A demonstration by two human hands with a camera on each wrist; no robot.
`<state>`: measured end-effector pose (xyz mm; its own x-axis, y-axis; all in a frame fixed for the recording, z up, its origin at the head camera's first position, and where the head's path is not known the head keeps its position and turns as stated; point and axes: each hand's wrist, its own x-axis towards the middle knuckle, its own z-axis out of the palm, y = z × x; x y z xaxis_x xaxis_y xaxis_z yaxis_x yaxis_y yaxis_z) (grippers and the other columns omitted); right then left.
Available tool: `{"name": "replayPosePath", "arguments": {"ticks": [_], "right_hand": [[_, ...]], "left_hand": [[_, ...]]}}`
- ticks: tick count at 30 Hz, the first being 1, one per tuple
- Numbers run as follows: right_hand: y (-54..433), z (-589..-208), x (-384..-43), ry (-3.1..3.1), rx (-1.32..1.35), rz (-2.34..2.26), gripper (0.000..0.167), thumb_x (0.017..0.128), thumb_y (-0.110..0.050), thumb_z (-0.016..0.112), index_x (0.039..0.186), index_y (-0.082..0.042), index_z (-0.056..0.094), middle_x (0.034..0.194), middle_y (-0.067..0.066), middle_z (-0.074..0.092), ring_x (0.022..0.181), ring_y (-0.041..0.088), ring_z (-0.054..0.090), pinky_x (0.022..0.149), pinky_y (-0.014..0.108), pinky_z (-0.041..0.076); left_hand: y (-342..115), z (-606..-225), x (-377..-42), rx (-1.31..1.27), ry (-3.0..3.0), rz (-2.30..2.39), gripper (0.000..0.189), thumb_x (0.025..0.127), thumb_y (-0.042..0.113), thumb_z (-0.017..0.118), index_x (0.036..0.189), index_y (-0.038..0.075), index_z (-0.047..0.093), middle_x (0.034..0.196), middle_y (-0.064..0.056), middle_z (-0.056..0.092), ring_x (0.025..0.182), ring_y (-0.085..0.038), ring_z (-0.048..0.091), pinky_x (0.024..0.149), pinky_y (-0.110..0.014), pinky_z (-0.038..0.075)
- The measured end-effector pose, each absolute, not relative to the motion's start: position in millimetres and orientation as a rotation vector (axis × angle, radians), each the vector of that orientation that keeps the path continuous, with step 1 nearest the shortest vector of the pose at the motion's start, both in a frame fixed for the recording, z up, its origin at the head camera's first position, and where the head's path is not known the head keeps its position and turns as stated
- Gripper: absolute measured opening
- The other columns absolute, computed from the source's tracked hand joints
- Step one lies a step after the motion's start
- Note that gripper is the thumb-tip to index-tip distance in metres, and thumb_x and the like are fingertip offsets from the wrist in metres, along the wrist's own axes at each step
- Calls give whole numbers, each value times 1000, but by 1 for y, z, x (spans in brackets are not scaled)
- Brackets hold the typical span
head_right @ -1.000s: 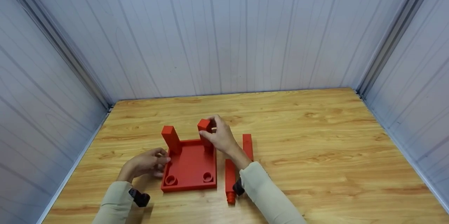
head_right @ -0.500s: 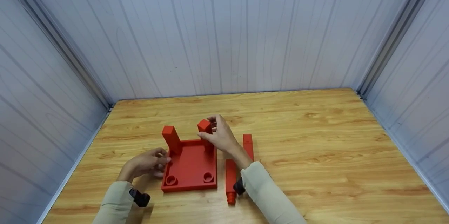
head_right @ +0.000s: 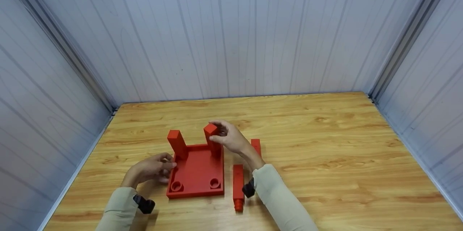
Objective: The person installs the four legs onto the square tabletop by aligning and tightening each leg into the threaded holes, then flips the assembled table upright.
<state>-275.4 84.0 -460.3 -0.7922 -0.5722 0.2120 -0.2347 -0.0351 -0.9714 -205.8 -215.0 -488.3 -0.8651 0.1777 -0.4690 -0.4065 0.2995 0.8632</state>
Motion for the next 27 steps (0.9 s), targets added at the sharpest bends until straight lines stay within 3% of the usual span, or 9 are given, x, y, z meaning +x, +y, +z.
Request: {"name": "replayPosePath", "arguments": {"ticks": [6, 9, 22, 27], "right_hand": [[80, -460, -275, 2081, -794, -1891, 45, 87, 0, 66, 127, 5, 47, 127, 24, 51, 117, 32, 54, 89, 27, 52], [78, -460, -274, 2206, -750, -1825, 42, 85, -3, 70, 121, 4, 49, 119, 22, 55, 113, 35, 56, 85, 27, 53], [76, -459, -269, 2381, -731, -1775, 46, 83, -23, 76, 115, -5, 48, 108, 15, 60, 101, 29, 62, 82, 31, 56], [78, -461, -270, 2397, -756, -1735, 52, 83, -27, 75, 123, -7, 49, 114, 13, 59, 105, 29, 60, 89, 37, 54]], "left_hand": [[-214, -488, -206, -221, 2082, 1609, 20, 93, 11, 60, 107, 2, 49, 88, -10, 57, 73, -21, 62, 63, -35, 59], [-214, -488, -206, -205, 2065, 1619, 20, 93, 10, 59, 107, 1, 47, 87, -9, 55, 72, -19, 59, 62, -32, 58], [-216, -487, -207, -200, 2076, 1589, 21, 93, 11, 59, 109, 1, 48, 88, -11, 58, 73, -20, 61, 65, -35, 59], [-215, -487, -206, -231, 2075, 1604, 21, 93, 11, 60, 108, 2, 49, 90, -11, 59, 74, -21, 61, 66, -36, 59]]}}
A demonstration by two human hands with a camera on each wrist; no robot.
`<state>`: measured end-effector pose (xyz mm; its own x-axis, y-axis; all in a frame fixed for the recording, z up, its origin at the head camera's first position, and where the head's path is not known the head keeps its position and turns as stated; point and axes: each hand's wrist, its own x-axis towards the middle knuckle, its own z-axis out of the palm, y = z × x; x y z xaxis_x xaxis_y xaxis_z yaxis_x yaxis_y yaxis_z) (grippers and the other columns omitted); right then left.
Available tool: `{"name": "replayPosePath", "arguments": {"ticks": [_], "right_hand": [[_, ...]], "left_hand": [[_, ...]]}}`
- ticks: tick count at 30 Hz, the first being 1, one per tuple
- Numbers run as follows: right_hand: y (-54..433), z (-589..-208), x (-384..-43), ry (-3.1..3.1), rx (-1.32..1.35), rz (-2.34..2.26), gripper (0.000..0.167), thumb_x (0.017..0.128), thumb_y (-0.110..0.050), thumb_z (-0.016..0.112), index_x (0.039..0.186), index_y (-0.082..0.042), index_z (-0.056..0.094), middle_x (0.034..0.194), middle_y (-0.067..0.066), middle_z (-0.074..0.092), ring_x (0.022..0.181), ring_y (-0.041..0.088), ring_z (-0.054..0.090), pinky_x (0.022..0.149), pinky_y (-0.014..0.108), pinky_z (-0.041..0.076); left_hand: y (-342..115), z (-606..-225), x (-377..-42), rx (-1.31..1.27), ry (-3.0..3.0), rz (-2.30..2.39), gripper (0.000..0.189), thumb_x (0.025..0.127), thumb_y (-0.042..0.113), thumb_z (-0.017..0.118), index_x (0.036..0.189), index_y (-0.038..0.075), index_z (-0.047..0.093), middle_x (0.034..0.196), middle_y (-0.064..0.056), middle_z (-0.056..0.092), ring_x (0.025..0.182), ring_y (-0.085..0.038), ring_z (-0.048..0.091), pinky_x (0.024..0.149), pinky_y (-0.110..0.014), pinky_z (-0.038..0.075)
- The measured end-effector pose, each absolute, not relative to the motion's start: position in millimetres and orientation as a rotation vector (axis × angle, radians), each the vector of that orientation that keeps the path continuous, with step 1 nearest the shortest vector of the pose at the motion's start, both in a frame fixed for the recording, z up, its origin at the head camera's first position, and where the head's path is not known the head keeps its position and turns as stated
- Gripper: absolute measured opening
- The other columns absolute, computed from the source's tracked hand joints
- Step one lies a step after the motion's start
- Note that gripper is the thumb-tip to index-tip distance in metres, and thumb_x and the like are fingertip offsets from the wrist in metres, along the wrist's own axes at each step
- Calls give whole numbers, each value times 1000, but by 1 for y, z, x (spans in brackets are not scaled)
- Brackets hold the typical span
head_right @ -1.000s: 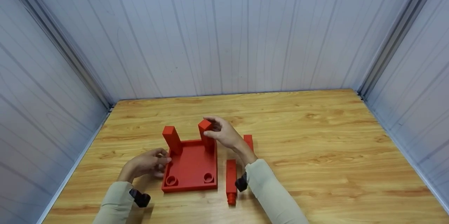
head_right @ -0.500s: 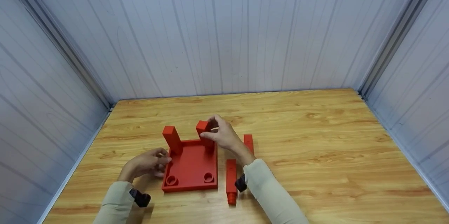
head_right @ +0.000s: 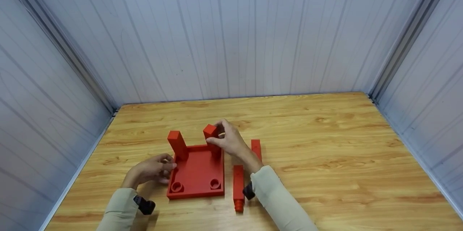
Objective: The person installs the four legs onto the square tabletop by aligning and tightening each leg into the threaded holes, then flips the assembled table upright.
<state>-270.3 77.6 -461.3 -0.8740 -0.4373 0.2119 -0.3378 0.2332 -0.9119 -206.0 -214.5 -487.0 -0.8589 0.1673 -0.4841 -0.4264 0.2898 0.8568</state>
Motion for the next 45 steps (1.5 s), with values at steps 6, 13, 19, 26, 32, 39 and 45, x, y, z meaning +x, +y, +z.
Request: {"name": "replayPosePath", "arguments": {"ticks": [6, 13, 19, 26, 32, 39, 45], "right_hand": [[82, -462, -274, 2189, -824, -1746, 62, 88, -21, 69, 141, -7, 40, 133, 15, 49, 121, 31, 51, 97, 39, 48], [84, -463, -278, 1982, -839, -1835, 60, 91, -11, 64, 143, -1, 37, 136, 20, 47, 120, 25, 52, 92, 26, 50], [80, -463, -276, 2100, -790, -1841, 56, 87, -10, 69, 135, 2, 42, 130, 21, 52, 117, 28, 56, 91, 29, 51], [77, -458, -269, 2307, -723, -1797, 42, 81, -16, 77, 108, -4, 46, 102, 10, 58, 90, 24, 60, 71, 28, 51], [73, -465, -271, 2395, -685, -1772, 46, 79, -25, 79, 106, -7, 47, 99, 10, 57, 90, 32, 59, 67, 24, 52], [74, -465, -270, 2428, -704, -1717, 57, 81, -31, 77, 124, -9, 48, 113, 11, 58, 101, 29, 59, 82, 35, 54], [79, -465, -270, 2275, -792, -1744, 57, 89, -22, 69, 138, -12, 43, 135, 13, 50, 122, 31, 51, 102, 48, 44]], "left_hand": [[-213, -488, -204, -244, 2054, 1634, 19, 93, 10, 59, 107, 2, 48, 90, -10, 56, 71, -20, 60, 64, -34, 58], [-214, -487, -205, -200, 2081, 1594, 21, 94, 12, 59, 108, 1, 48, 91, -10, 56, 73, -20, 60, 65, -35, 59], [-214, -485, -205, -214, 2112, 1569, 21, 94, 13, 60, 108, 3, 50, 94, -11, 57, 75, -21, 61, 67, -37, 59], [-213, -485, -205, -244, 2085, 1595, 21, 93, 13, 60, 108, 3, 49, 94, -12, 58, 74, -20, 61, 65, -35, 59], [-213, -486, -205, -230, 2076, 1613, 20, 93, 12, 60, 107, 3, 49, 94, -11, 58, 73, -19, 60, 65, -34, 58], [-214, -486, -205, -195, 2099, 1589, 19, 94, 11, 58, 108, 2, 48, 94, -11, 57, 73, -19, 61, 65, -35, 59], [-214, -487, -205, -190, 2085, 1582, 20, 94, 11, 59, 108, 2, 48, 91, -10, 56, 72, -19, 60, 64, -34, 59]]}}
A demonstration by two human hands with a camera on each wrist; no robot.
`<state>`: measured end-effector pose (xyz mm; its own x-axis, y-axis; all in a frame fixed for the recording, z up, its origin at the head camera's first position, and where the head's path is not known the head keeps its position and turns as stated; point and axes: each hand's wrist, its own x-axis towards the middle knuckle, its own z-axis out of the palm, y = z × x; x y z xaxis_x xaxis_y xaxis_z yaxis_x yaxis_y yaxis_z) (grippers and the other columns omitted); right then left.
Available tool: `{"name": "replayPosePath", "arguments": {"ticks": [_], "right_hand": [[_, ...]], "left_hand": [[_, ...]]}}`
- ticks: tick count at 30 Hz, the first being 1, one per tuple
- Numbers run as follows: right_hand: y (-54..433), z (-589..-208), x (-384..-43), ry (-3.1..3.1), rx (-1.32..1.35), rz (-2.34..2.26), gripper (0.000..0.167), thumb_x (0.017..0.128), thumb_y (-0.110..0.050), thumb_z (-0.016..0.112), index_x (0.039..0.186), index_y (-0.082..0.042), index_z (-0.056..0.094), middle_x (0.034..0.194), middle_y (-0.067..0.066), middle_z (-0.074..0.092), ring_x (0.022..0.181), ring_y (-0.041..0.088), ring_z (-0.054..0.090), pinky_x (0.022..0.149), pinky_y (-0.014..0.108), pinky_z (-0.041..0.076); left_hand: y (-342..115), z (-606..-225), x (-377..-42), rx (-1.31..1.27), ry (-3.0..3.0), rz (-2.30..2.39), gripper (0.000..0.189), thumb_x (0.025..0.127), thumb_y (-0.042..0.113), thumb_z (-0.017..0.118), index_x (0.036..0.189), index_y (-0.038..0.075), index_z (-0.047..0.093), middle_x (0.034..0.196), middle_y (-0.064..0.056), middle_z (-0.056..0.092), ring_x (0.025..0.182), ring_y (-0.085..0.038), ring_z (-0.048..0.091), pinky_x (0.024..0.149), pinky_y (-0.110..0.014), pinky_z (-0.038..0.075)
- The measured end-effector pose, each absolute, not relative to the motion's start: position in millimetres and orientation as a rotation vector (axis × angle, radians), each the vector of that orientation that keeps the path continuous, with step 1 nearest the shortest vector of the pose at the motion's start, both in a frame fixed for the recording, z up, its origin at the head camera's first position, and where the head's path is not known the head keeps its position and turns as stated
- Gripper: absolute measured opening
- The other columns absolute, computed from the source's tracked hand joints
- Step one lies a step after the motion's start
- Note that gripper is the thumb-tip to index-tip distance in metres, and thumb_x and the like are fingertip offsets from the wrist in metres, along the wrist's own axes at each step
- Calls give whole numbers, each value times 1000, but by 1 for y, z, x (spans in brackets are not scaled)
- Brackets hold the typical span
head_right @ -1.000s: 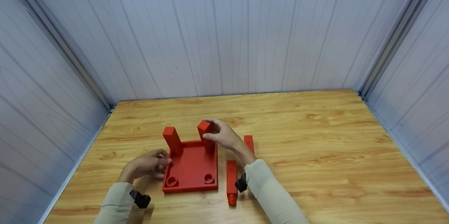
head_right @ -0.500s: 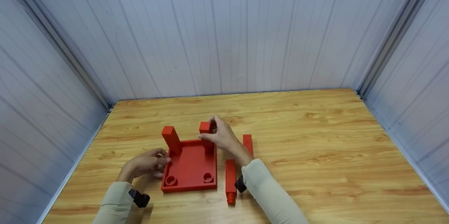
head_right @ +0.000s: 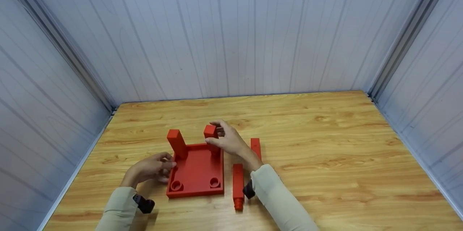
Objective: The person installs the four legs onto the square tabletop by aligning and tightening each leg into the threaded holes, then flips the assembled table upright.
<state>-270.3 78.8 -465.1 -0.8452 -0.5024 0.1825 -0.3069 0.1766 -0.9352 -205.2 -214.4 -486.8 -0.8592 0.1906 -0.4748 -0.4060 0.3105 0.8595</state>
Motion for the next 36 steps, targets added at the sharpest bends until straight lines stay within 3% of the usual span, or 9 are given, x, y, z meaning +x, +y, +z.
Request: {"name": "replayPosePath", "arguments": {"ticks": [4, 11, 20, 27, 32, 36], "right_hand": [[79, -460, -266, 2228, -839, -1794, 50, 92, -11, 63, 138, -5, 44, 139, 19, 46, 125, 35, 48, 102, 50, 44], [74, -435, -249, 2302, -793, -1793, 43, 91, -6, 64, 131, 1, 50, 125, 21, 54, 114, 38, 55, 89, 34, 53], [66, -446, -250, 2480, -690, -1830, 41, 85, -8, 72, 118, 5, 52, 114, 22, 59, 107, 35, 59, 93, 48, 51], [66, -462, -258, 2557, -643, -1832, 44, 80, -18, 78, 113, -5, 53, 107, 12, 60, 101, 24, 61, 87, 39, 55], [69, -463, -259, 2533, -646, -1784, 51, 80, -26, 78, 118, -7, 50, 112, 9, 58, 106, 22, 58, 93, 39, 52], [73, -462, -262, 2414, -710, -1742, 61, 83, -27, 75, 132, -8, 44, 128, 12, 52, 120, 27, 52, 104, 46, 43]], "left_hand": [[-214, -487, -205, -186, 2075, 1590, 20, 94, 11, 59, 107, 2, 47, 91, -10, 56, 71, -19, 60, 63, -34, 58], [-214, -488, -205, -222, 2041, 1640, 20, 93, 10, 59, 106, 2, 47, 89, -10, 56, 70, -18, 59, 62, -32, 58], [-213, -489, -205, -249, 2006, 1684, 21, 93, 10, 60, 106, 3, 46, 90, -10, 56, 70, -18, 59, 62, -33, 57], [-214, -488, -206, -224, 2043, 1638, 19, 94, 9, 59, 106, 2, 46, 89, -9, 55, 70, -19, 58, 62, -32, 58], [-214, -488, -207, -195, 2043, 1616, 17, 95, 9, 56, 105, 2, 45, 86, -8, 52, 70, -18, 56, 60, -31, 58], [-214, -487, -207, -178, 2042, 1618, 17, 95, 8, 56, 105, 2, 44, 85, -7, 51, 69, -17, 55, 60, -30, 57]]}}
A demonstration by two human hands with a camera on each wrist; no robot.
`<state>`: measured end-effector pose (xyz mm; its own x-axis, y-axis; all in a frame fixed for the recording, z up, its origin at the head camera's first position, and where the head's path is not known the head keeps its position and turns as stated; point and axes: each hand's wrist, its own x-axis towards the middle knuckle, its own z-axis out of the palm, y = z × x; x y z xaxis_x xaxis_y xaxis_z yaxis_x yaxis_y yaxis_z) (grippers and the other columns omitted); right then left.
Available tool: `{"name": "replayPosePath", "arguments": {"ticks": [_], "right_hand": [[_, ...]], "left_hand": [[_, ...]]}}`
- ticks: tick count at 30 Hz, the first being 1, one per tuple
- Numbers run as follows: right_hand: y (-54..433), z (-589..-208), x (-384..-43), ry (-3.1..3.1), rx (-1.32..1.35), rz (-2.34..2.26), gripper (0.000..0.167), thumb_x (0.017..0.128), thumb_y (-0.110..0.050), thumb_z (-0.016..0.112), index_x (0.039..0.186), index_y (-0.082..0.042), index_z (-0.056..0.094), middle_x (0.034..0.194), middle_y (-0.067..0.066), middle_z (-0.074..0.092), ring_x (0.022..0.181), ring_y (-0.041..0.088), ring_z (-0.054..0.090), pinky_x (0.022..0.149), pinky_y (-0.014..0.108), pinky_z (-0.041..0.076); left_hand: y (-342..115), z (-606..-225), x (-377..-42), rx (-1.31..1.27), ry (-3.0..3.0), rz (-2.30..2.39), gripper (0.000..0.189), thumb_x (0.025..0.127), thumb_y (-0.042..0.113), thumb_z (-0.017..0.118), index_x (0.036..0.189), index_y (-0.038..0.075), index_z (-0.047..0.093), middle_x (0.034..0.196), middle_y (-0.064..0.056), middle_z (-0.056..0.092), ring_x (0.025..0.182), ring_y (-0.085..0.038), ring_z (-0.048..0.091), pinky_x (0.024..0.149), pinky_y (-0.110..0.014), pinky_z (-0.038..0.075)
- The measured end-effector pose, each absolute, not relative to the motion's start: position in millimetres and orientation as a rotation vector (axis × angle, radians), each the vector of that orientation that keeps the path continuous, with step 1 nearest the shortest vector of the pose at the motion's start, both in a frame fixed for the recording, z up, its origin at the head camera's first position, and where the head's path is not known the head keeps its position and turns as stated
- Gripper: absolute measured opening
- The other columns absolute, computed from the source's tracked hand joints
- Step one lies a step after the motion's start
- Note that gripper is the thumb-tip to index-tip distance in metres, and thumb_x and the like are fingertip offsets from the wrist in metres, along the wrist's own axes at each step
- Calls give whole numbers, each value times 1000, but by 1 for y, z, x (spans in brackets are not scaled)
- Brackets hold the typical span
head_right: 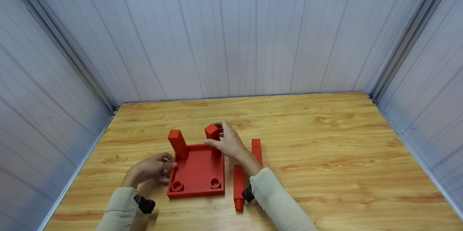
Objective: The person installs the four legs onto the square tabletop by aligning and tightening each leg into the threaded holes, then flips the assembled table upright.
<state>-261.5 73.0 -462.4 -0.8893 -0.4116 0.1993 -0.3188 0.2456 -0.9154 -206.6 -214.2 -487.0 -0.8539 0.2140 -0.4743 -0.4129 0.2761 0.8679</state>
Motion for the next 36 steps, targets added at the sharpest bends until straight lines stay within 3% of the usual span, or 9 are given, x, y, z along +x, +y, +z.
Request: {"name": "replayPosePath", "arguments": {"ticks": [3, 7, 10, 15, 24, 31, 36], "right_hand": [[76, -460, -265, 2262, -795, -1759, 64, 88, -21, 69, 141, -6, 37, 141, 15, 43, 129, 32, 45, 108, 48, 39], [80, -456, -266, 2088, -848, -1821, 61, 92, -12, 64, 145, -4, 34, 148, 17, 36, 132, 33, 42, 101, 37, 45], [80, -458, -267, 2081, -839, -1856, 56, 91, -8, 63, 141, -2, 38, 144, 18, 41, 127, 32, 46, 96, 31, 48], [77, -463, -269, 2190, -815, -1878, 46, 89, -4, 65, 130, 2, 45, 132, 22, 49, 120, 32, 52, 97, 35, 48], [73, -461, -267, 2379, -726, -1805, 43, 84, -15, 74, 118, -6, 50, 112, 15, 61, 102, 31, 61, 83, 32, 54], [69, -463, -266, 2451, -747, -1818, 43, 81, -12, 76, 114, -4, 49, 106, 14, 60, 96, 26, 60, 85, 38, 52], [70, -451, -257, 2452, -781, -1787, 46, 83, -7, 74, 120, 3, 48, 111, 20, 58, 100, 34, 58, 89, 49, 50]], "left_hand": [[-213, -488, -206, -193, 2036, 1636, 17, 95, 8, 56, 105, 2, 44, 87, -8, 52, 69, -17, 56, 61, -31, 57], [-212, -488, -205, -210, 2018, 1663, 18, 94, 8, 57, 105, 2, 44, 89, -9, 53, 69, -18, 57, 62, -33, 57], [-212, -488, -204, -208, 2012, 1668, 18, 94, 8, 57, 106, 2, 44, 90, -9, 53, 69, -18, 58, 62, -33, 57], [-212, -488, -204, -224, 1993, 1687, 19, 94, 8, 58, 105, 2, 44, 89, -9, 54, 69, -18, 57, 62, -32, 57], [-214, -488, -206, -166, 2088, 1580, 19, 95, 11, 57, 107, 1, 46, 87, -9, 55, 71, -19, 58, 63, -34, 59], [-214, -486, -205, -172, 2104, 1569, 20, 95, 12, 58, 108, 1, 47, 86, -10, 57, 71, -19, 60, 64, -36, 59], [-212, -485, -205, -172, 2107, 1568, 20, 95, 12, 57, 108, 1, 47, 86, -10, 58, 72, -20, 60, 64, -36, 59]]}}
